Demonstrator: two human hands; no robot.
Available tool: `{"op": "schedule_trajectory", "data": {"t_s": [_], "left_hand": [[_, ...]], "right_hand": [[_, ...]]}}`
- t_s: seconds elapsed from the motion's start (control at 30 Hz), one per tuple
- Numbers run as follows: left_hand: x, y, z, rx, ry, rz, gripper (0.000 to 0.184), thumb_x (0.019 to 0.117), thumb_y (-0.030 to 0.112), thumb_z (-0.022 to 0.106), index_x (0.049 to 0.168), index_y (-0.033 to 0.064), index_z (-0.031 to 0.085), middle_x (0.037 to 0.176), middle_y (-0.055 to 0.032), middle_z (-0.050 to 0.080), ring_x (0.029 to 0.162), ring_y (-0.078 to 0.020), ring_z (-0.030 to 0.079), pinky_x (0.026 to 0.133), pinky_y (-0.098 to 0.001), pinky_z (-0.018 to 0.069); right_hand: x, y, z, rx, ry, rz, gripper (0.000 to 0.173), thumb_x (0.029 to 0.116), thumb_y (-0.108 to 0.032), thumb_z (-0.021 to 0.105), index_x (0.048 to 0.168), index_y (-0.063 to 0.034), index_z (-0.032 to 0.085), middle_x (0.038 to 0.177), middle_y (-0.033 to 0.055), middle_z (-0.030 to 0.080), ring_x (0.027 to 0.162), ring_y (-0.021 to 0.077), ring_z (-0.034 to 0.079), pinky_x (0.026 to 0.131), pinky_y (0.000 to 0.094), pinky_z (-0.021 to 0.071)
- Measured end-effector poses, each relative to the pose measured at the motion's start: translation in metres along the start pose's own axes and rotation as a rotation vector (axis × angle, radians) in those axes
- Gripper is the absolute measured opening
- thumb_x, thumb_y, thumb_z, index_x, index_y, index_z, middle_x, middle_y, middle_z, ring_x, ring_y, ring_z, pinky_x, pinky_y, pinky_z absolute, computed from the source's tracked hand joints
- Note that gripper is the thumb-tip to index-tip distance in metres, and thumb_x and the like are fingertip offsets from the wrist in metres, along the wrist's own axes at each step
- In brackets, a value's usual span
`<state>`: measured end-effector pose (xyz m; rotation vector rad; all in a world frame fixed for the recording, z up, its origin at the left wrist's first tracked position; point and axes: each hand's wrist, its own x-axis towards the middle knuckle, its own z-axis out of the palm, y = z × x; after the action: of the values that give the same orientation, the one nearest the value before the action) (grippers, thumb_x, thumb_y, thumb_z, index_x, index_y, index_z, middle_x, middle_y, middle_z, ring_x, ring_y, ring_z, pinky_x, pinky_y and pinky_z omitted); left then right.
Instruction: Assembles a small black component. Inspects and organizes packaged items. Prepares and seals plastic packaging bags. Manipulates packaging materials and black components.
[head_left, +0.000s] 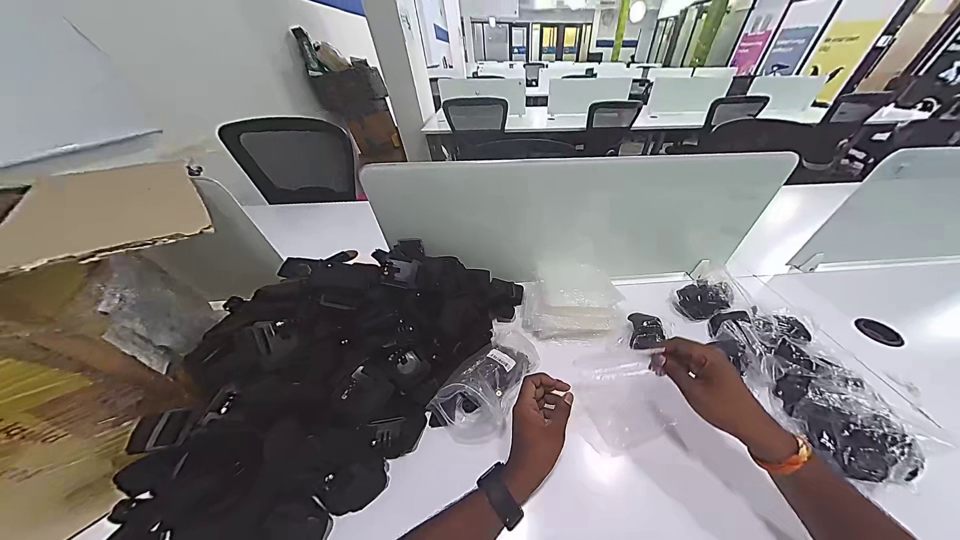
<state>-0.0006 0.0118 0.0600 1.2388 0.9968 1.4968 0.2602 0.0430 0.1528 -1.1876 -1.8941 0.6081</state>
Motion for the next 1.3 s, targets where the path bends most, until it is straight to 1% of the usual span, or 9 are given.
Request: {"op": "schedule_trajectory", "data": {"t_s": [0.13, 0.33, 0.53, 0.63, 0.77, 0.83, 1.0, 1.17, 1.3], "left_hand": [[-0.001, 0.004, -0.001, -0.114, -0.095, 0.021, 0.023, 0.1005, 0.005, 0.056, 0.12, 0.0007, 0.043, 0.119, -0.0138, 0.069, 0.092, -0.0217, 0.073, 0.073, -0.0338, 0.0617], [-0.005, 0.008, -0.001, -0.145, -0.162, 0.018, 0.026, 0.0988, 0.006, 0.06, 0.118, 0.0008, 0.043, 0.128, -0.0149, 0.064, 0.09, -0.022, 0.074, 0.071, -0.0363, 0.0639], [-0.004, 0.001, 0.0, -0.034, -0.236, -0.063, 0.042, 0.0859, -0.008, 0.07, 0.127, -0.0027, 0.063, 0.133, -0.0134, 0.062, 0.071, -0.0108, 0.068, 0.067, -0.0272, 0.0621], [-0.002, 0.002, -0.001, 0.016, -0.289, -0.115, 0.064, 0.0862, -0.009, 0.068, 0.147, 0.0037, 0.051, 0.147, -0.0103, 0.053, 0.063, -0.0068, 0.063, 0.063, -0.0255, 0.0594], [-0.001, 0.005, -0.002, 0.072, -0.337, -0.132, 0.071, 0.0868, -0.007, 0.066, 0.153, 0.0062, 0.044, 0.157, -0.0103, 0.041, 0.062, -0.005, 0.06, 0.062, -0.0254, 0.0583], [-0.001, 0.004, -0.002, 0.055, -0.334, -0.124, 0.072, 0.0861, -0.008, 0.066, 0.153, 0.0061, 0.043, 0.158, -0.0101, 0.04, 0.062, -0.0055, 0.061, 0.062, -0.026, 0.059], [-0.001, 0.002, -0.002, 0.036, -0.305, -0.107, 0.074, 0.0865, -0.007, 0.067, 0.155, 0.007, 0.041, 0.159, -0.0099, 0.04, 0.065, -0.007, 0.064, 0.064, -0.0276, 0.0605], [-0.002, 0.002, 0.001, 0.008, -0.195, -0.15, 0.075, 0.0934, 0.003, 0.068, 0.158, 0.005, 0.029, 0.158, -0.0142, 0.039, 0.094, -0.0172, 0.074, 0.081, -0.0332, 0.0648], [-0.002, -0.001, 0.002, 0.034, -0.186, -0.153, 0.067, 0.0941, 0.006, 0.065, 0.154, 0.0039, 0.034, 0.151, -0.0145, 0.047, 0.098, -0.0174, 0.072, 0.081, -0.0334, 0.0643]], "right_hand": [[0.017, -0.014, 0.001, 0.131, -0.022, 0.099, 0.03, 0.0995, -0.007, 0.055, 0.127, -0.0023, 0.042, 0.08, 0.0013, 0.063, 0.066, 0.0106, 0.065, 0.064, 0.029, 0.0581], [0.003, 0.007, 0.033, 0.209, -0.114, 0.113, 0.015, 0.0985, -0.004, 0.043, 0.1, -0.0035, 0.058, 0.085, 0.0029, 0.063, 0.064, 0.011, 0.063, 0.061, 0.0297, 0.0579], [-0.01, 0.015, 0.045, 0.212, -0.101, 0.192, 0.031, 0.0886, -0.008, 0.07, 0.119, -0.0066, 0.062, 0.115, 0.0036, 0.066, 0.068, 0.0081, 0.06, 0.059, 0.0253, 0.0535], [-0.013, 0.019, 0.04, 0.284, -0.155, 0.183, 0.052, 0.0841, -0.001, 0.071, 0.134, -0.0077, 0.059, 0.132, 0.0028, 0.063, 0.062, 0.0056, 0.056, 0.054, 0.0249, 0.0504], [-0.016, 0.023, 0.032, 0.4, -0.231, 0.202, 0.062, 0.0852, 0.004, 0.069, 0.144, -0.0082, 0.052, 0.141, 0.0028, 0.058, 0.066, 0.006, 0.058, 0.06, 0.0255, 0.0531], [-0.016, 0.027, 0.03, 0.437, -0.194, 0.18, 0.048, 0.0889, 0.001, 0.067, 0.136, -0.005, 0.057, 0.136, 0.0054, 0.061, 0.074, 0.0105, 0.063, 0.065, 0.0294, 0.0574], [-0.013, 0.02, 0.029, 0.362, -0.014, 0.309, 0.024, 0.0866, 0.0, 0.071, 0.106, -0.0032, 0.057, 0.082, 0.0037, 0.071, 0.071, 0.0133, 0.07, 0.067, 0.0286, 0.0595], [0.01, 0.003, 0.005, 0.09, 0.136, 0.19, 0.036, 0.0877, -0.008, 0.075, 0.12, 0.002, 0.062, 0.093, 0.0064, 0.073, 0.077, 0.0135, 0.07, 0.069, 0.0312, 0.0601], [0.045, -0.026, -0.017, -0.244, 0.454, -0.204, 0.02, 0.0921, -0.017, 0.07, 0.101, 0.0005, 0.07, 0.09, 0.0092, 0.07, 0.073, 0.0103, 0.064, 0.063, 0.0272, 0.0542]]}}
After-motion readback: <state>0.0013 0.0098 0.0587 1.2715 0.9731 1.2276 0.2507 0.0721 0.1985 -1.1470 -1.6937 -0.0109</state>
